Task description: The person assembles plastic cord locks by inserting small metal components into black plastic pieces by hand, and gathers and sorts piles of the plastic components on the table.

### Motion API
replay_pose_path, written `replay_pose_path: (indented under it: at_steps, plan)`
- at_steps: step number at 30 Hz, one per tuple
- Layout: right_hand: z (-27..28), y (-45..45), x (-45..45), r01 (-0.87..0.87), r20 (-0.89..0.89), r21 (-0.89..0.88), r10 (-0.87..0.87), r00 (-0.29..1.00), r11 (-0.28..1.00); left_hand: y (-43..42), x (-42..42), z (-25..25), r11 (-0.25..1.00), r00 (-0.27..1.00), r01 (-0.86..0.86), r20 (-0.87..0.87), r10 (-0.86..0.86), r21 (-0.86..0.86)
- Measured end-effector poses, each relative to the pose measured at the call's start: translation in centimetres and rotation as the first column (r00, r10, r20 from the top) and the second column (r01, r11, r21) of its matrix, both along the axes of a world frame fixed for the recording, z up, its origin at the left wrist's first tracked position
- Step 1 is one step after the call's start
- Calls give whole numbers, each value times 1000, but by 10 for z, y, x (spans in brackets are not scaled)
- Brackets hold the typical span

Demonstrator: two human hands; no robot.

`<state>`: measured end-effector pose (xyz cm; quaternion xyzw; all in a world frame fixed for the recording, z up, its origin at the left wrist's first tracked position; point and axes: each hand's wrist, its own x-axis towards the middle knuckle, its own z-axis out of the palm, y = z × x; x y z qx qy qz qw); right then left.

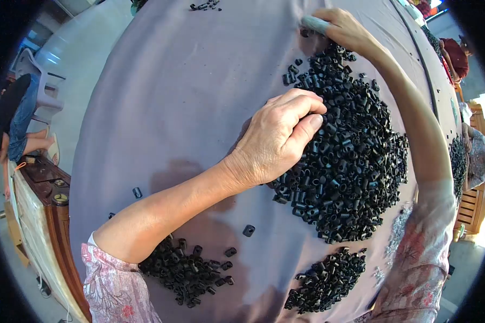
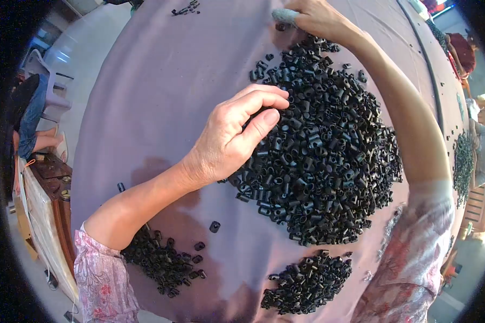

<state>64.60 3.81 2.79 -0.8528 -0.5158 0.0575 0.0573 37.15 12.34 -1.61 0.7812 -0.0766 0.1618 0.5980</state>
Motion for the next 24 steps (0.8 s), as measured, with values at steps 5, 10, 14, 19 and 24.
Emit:
replay_pose_path:
  at_steps: [5, 10, 14, 19, 24]
  plan:
    - [34, -39, -18, 480, -246, 245, -425, 871, 842, -4, 1, -3, 1000, 999, -8, 40, 8, -3]
    - [-31, -64, 74, 492, -474, 556, -231, 850, 670, -3, 1, -2, 1000, 1000, -19, 12, 19, -16]
    - [-27, -50, 45, 566, -665, 383, -207, 718, 730, -1, 2, -4, 1000, 999, -6, 54, 7, -8]
    - [-22, -40, -6, 288, -588, 363, -23, 809, 886, -3, 5, -10, 990, 985, -137, 110, 135, 19]
    - [-5, -56, -69, -23, -581, 242, 164, 797, 970, -4, 2, -4, 985, 985, -171, 38, 171, -11]
